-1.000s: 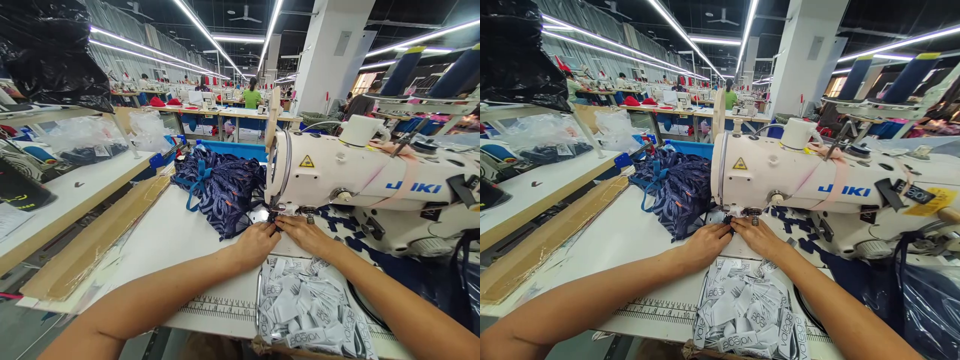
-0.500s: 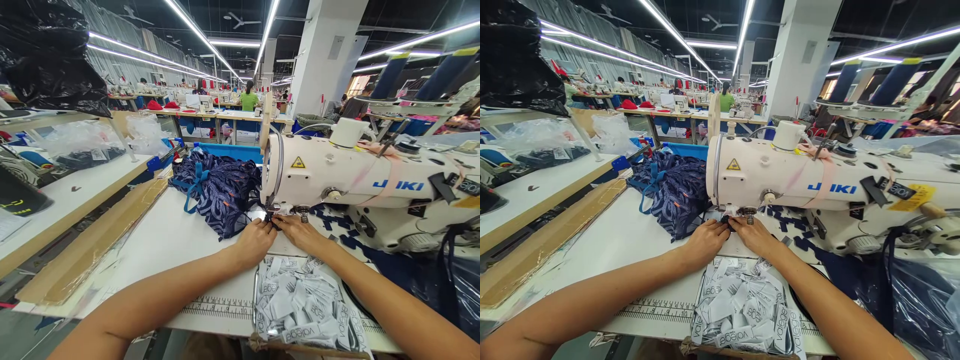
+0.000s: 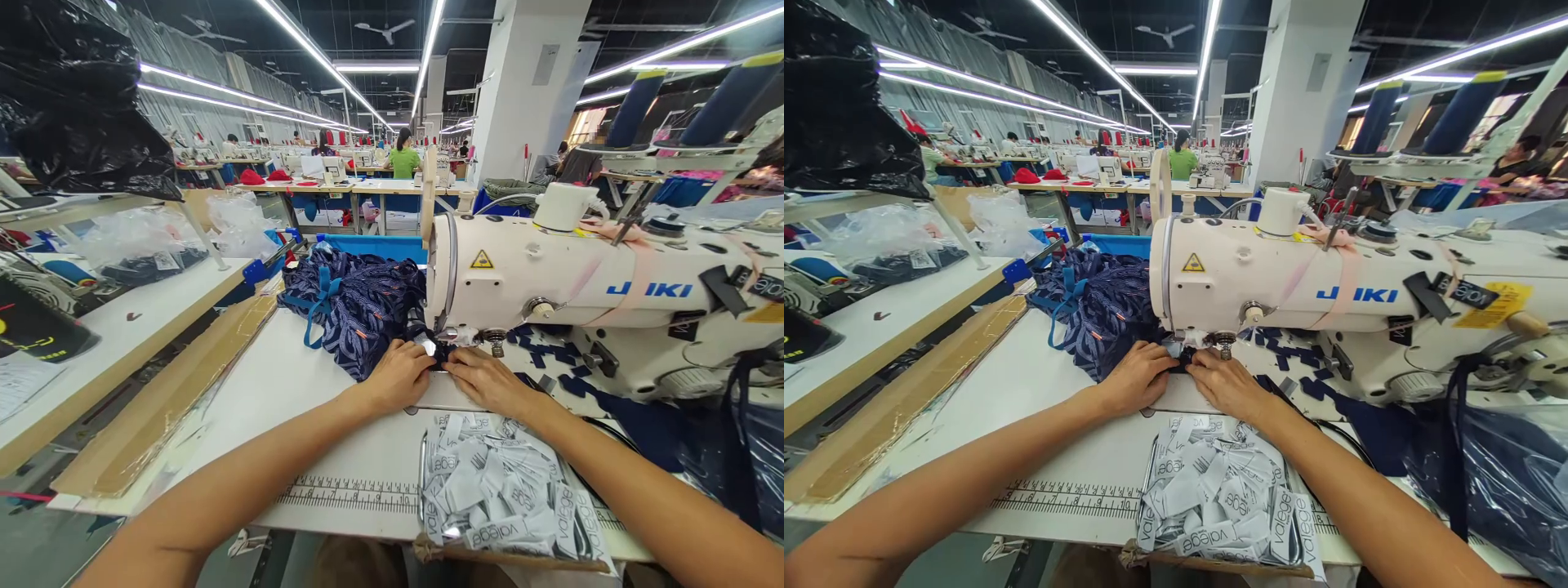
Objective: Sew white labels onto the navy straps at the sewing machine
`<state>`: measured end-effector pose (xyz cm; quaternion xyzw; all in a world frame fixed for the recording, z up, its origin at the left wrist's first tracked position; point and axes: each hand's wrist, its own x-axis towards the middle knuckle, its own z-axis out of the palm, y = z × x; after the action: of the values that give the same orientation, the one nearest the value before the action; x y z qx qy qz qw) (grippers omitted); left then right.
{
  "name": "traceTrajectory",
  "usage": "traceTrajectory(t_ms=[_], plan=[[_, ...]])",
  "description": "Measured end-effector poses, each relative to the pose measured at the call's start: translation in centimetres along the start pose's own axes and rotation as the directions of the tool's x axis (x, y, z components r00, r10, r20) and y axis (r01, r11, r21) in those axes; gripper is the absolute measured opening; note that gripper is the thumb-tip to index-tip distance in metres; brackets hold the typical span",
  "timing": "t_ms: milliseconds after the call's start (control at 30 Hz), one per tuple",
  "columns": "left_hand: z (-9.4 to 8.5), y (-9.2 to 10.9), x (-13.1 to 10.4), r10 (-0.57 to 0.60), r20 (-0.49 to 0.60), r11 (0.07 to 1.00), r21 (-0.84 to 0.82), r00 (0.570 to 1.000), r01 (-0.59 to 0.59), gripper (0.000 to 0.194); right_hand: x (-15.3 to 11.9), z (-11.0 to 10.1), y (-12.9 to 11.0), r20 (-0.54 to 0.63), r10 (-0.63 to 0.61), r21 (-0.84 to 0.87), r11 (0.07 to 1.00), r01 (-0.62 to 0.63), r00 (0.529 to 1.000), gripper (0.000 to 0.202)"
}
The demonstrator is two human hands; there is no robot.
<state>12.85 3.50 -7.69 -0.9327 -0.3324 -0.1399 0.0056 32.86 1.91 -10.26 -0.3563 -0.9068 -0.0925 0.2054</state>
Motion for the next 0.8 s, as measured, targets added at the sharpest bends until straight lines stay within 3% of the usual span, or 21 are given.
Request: traceTrajectory(t_ms=[133,267,567,800], plan=[[0.6,0.5,-0.5,0.022,-0.015,1.0,0.017,1.0,-0.022,0.029,-0.2,0.4,0.5,-0.029,0.049,0.105,0.993,-0.046,0.998,0.031],[0.9,0.6,-1.0,0.044,-0.003,0.999,0.004,0.999,-0.044,0.035,-0.4,0.4,1.2,-0.053,0.025,0.226,0.974,-0.012,0.998,0.028],[0.6,0.0,-1.1,0.077,0.102,0.995,0.062,0.992,-0.083,0.039,-0.5,-0.2,0.4,-0.005,-0.046,0.05,0.998,0.047,0.999,0.03],[0.2,-0.4,-1.1,0.081,0.155,0.991,0.093,0.985,-0.096,0.045,-0.2,-0.6,0.0,-0.009,-0.057,0.004,0.998,0.057,0.998,0.03]])
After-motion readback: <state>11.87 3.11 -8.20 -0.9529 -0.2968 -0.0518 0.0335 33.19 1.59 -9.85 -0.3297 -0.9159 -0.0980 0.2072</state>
